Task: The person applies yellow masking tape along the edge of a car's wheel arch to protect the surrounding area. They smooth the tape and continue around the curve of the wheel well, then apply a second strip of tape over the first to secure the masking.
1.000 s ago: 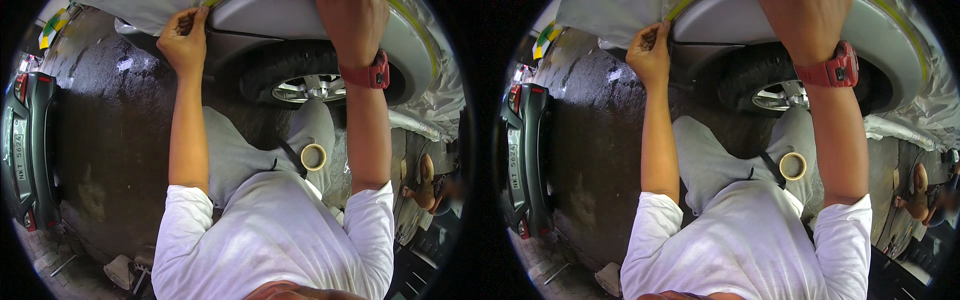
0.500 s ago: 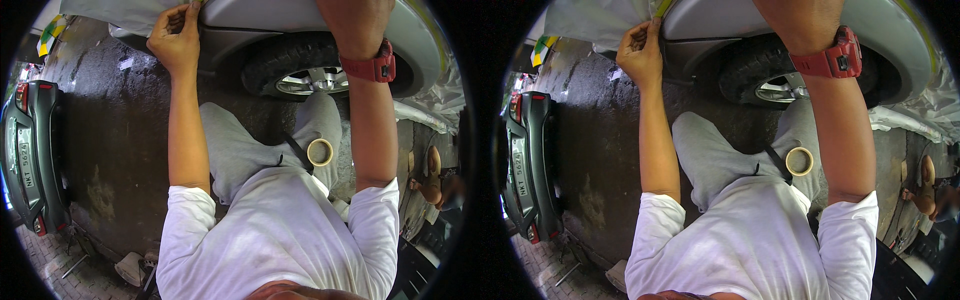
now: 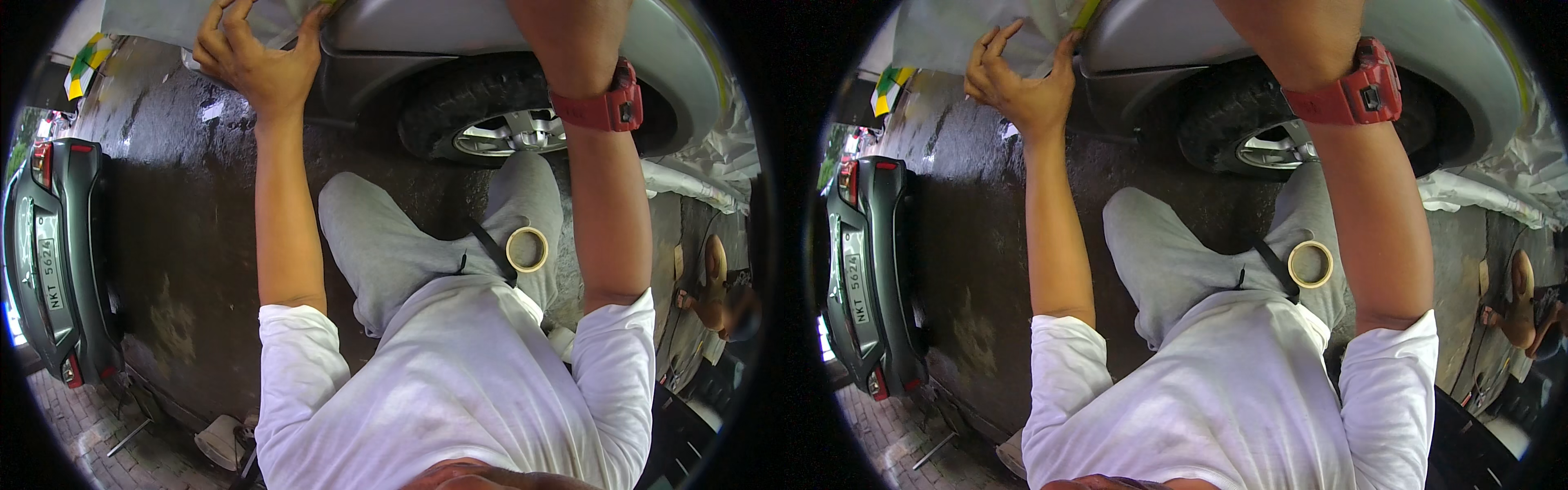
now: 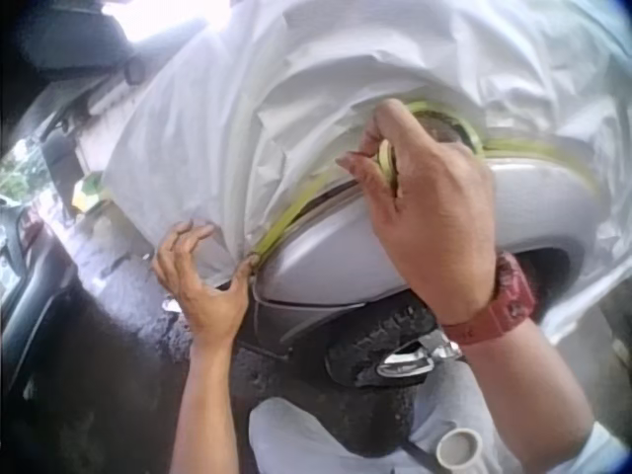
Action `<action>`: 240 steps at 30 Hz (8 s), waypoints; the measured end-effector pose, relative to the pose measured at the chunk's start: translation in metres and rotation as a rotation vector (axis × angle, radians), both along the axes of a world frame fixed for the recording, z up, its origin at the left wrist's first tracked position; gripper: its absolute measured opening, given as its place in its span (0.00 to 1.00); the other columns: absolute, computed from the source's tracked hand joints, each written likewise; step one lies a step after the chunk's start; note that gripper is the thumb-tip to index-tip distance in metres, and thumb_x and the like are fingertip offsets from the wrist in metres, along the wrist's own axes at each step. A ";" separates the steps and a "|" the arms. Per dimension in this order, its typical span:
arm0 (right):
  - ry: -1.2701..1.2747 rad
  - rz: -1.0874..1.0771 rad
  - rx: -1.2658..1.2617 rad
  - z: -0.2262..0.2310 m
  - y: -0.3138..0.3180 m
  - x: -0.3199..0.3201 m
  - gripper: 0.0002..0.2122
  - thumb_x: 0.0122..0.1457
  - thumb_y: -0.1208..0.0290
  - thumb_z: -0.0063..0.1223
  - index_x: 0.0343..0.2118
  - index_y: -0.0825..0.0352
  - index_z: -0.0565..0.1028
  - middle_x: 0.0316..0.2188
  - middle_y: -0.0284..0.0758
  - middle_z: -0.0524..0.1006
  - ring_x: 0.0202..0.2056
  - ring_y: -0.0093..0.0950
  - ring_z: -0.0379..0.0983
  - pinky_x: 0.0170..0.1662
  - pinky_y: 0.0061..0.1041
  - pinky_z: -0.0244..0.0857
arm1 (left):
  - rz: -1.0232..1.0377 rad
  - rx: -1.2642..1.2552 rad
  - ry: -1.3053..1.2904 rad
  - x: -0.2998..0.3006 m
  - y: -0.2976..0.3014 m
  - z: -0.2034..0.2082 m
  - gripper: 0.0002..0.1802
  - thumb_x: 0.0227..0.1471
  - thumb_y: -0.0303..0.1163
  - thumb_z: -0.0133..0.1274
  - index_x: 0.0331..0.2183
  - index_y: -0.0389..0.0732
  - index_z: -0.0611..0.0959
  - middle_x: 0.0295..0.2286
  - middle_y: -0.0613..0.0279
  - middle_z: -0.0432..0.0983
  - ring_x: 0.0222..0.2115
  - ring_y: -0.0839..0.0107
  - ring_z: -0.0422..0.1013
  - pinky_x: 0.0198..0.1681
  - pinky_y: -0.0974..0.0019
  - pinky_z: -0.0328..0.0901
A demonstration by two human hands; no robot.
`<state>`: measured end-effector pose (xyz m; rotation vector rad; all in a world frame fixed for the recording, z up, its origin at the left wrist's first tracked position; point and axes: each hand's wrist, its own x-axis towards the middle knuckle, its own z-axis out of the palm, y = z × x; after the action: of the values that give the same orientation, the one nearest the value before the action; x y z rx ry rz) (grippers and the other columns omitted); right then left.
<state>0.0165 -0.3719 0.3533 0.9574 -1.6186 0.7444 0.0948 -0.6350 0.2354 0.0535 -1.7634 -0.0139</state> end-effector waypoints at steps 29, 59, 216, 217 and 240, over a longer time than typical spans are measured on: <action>-0.363 -0.095 0.846 0.063 0.095 0.078 0.07 0.62 0.71 0.62 0.36 0.66 0.73 0.22 0.42 0.74 0.25 0.44 0.74 0.32 0.38 0.65 | -0.128 -0.069 0.027 -0.030 0.002 0.018 0.62 0.42 0.70 0.70 0.66 0.45 0.62 0.66 0.44 0.52 0.70 0.44 0.44 0.68 0.38 0.38; 0.214 0.026 -0.247 0.011 0.036 0.003 0.05 0.59 0.77 0.65 0.31 0.70 0.78 0.28 0.38 0.78 0.31 0.38 0.74 0.38 0.32 0.66 | -0.131 0.028 -0.175 -0.012 0.003 0.044 0.76 0.34 0.68 0.76 0.72 0.48 0.50 0.70 0.33 0.36 0.73 0.38 0.31 0.71 0.34 0.33; -0.116 -0.286 -0.176 0.004 0.066 -0.009 0.08 0.51 0.72 0.71 0.29 0.63 0.80 0.33 0.43 0.75 0.40 0.44 0.72 0.46 0.43 0.61 | -0.045 -0.118 -0.018 -0.056 0.117 0.124 0.71 0.37 0.50 0.78 0.74 0.55 0.52 0.74 0.40 0.36 0.74 0.38 0.33 0.69 0.24 0.32; -0.098 -0.280 -0.185 0.003 0.065 -0.012 0.08 0.51 0.72 0.71 0.29 0.63 0.80 0.33 0.43 0.75 0.41 0.44 0.72 0.46 0.43 0.61 | -0.048 -0.130 -0.015 -0.055 0.114 0.125 0.71 0.37 0.50 0.78 0.74 0.55 0.52 0.74 0.40 0.36 0.74 0.38 0.33 0.69 0.24 0.32; -0.153 -0.335 -0.131 0.015 0.064 0.002 0.07 0.50 0.70 0.70 0.30 0.62 0.81 0.34 0.44 0.75 0.42 0.45 0.73 0.48 0.44 0.62 | -0.107 -0.109 -0.162 -0.052 0.165 0.156 0.70 0.35 0.36 0.79 0.73 0.63 0.54 0.74 0.46 0.37 0.74 0.41 0.34 0.71 0.26 0.34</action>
<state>0.0187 -0.3082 0.3681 0.5263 -1.7825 0.6927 0.0423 -0.4697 0.3915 -0.1220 -1.9242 0.0086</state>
